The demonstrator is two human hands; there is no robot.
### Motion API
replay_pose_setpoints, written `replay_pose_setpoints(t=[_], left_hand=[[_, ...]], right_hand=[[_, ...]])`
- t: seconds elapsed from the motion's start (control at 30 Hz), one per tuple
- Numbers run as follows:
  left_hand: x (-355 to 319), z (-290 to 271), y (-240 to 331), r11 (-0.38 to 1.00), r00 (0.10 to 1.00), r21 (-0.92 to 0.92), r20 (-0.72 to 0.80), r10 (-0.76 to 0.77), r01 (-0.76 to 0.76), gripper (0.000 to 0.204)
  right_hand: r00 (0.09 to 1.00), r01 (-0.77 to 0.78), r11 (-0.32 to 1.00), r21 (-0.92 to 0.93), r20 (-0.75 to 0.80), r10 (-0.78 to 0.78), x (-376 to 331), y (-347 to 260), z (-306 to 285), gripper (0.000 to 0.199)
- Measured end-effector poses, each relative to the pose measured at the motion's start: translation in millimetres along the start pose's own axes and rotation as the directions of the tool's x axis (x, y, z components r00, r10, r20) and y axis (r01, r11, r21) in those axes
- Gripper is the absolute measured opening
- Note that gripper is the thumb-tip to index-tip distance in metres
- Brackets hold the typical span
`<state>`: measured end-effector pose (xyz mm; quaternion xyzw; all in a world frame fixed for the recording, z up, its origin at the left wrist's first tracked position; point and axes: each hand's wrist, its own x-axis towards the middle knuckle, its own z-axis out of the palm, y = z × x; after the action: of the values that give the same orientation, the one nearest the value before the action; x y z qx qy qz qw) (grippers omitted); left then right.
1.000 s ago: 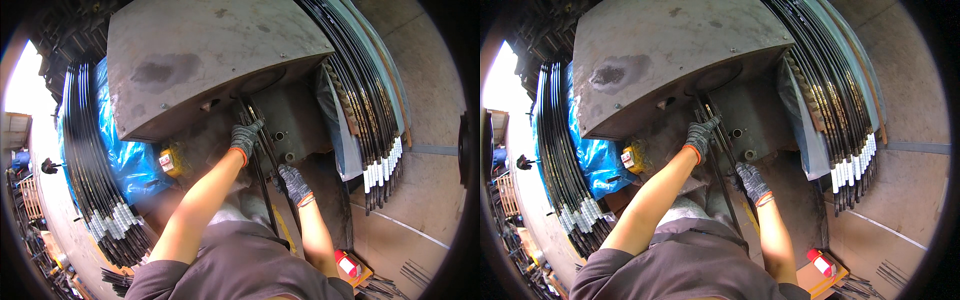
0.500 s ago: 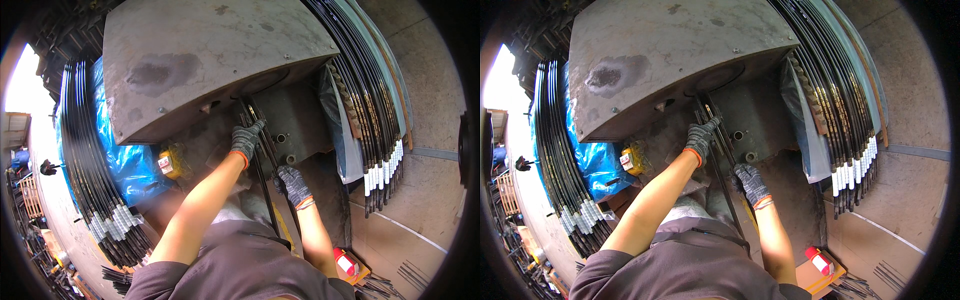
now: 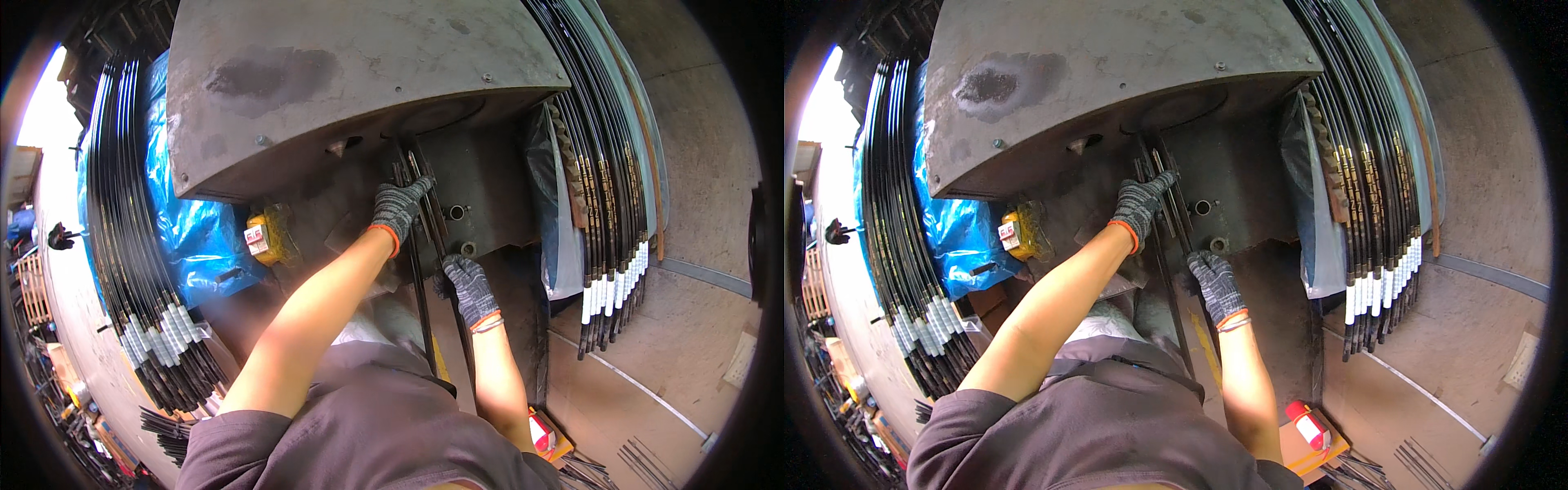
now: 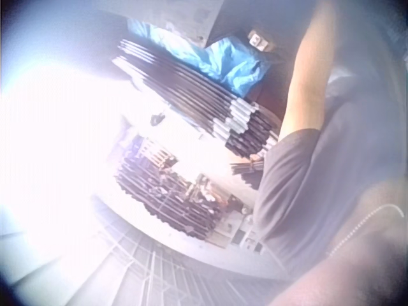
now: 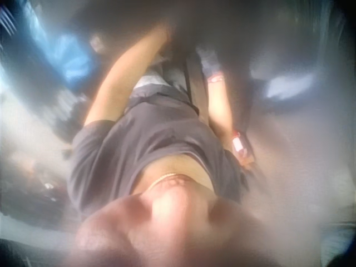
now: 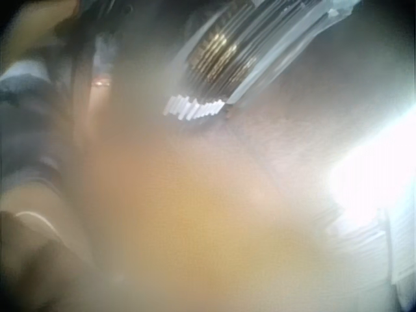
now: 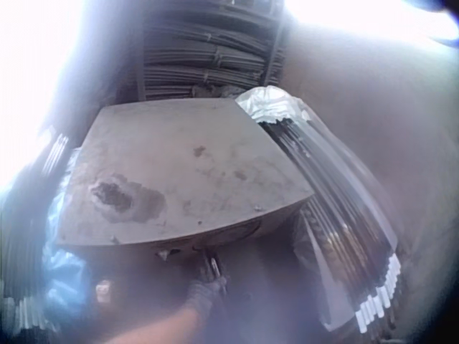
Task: The person inserts long black metal rods into a machine one by one, likely for cutting or grinding. After processing, the rods are placed into a vertical rack to the right. The person wears gloves and handles the rods with both hands throughout the task.
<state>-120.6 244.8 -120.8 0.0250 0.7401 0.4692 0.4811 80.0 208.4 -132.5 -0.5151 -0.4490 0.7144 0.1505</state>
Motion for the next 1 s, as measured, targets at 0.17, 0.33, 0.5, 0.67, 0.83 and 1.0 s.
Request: replay_pose_setpoints(t=[0.17,0.33,0.5,0.67,0.83,1.0], left_hand=[[1,-5,0,0.998,0.989,-0.033,0.138,-0.053,0.058,0.057],[-2,-6,4,0.995,0.986,-0.013,0.138,-0.098,0.1,0.065],[3,-4,-1,0.995,0.985,-0.019,0.143,-0.097,0.101,0.066],[12,-4,-9,0.994,0.982,-0.018,0.159,-0.104,0.108,0.069],[-3,-6,7,0.995,0.985,-0.014,0.143,-0.095,0.098,0.074],[1,-1,-2,0.999,0.999,-0.019,0.024,-0.034,0.035,0.045]], right_hand=[[0.999,0.005,1.0,-0.014,-0.049,-0.005,3,0,1,0.015],[0.999,0.024,0.999,0.027,-0.044,-0.023,4,-2,2,0.011],[0.998,0.012,0.999,-0.038,-0.062,-0.014,9,0,1,0.01],[0.827,0.517,0.69,-0.506,0.085,-0.557,13,6,-5,0.009],[1.0,0.027,0.999,-0.043,0.005,-0.027,10,-11,2,0.013],[0.954,0.28,0.906,-0.317,-0.01,-0.299,13,-4,3,0.016]])
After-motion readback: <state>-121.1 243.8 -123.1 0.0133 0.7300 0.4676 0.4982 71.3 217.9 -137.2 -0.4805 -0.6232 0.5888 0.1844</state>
